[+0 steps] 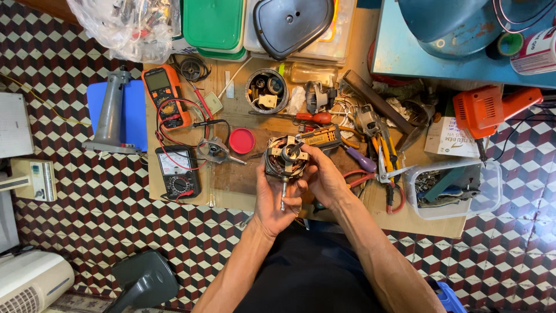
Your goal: The person disassembles a small electric motor, removes the rotor, and uses a cordless drill to spin the rotor shaft. They then reassemble the motor housing and continue to manipulate the rotor and stator components on a cluttered workbench.
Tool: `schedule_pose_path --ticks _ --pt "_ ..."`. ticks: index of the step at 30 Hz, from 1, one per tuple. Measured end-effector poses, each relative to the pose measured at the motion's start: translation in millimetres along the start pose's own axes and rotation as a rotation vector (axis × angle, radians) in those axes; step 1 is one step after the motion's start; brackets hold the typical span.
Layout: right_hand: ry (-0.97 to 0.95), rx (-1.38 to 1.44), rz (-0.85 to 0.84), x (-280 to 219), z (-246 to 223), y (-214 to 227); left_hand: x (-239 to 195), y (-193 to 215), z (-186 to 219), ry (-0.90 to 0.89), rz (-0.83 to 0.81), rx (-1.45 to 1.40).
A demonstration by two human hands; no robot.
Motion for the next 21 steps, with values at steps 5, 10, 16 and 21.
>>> schedule_pose_path --ticks 5,10,16,21 --pt "0.031 0.096 -0.022 -2 -15 -1 18 -19 1 0.036 -0.063 0.069" --pt "0.059 0.188 0.02 -6 -34 -3 36 -42 2 0.098 -0.053 0.113" --pt "0.143 0.266 0.002 -9 -52 -2 50 -59 -3 0.142 0.038 0.102" --pt "0.178 0.289 -0.018 -5 -66 0 62 -65 -6 0.157 0.043 0.087"
Point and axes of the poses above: each hand's wrist, its own x-axis towards the middle knuckle, its own y-axis out of the back of the hand, z = x × y, the point moved 3 cm from there along x, towards the middle knuckle, and after that the axes turned 7 degrees about -y, right-handed, at the moved point
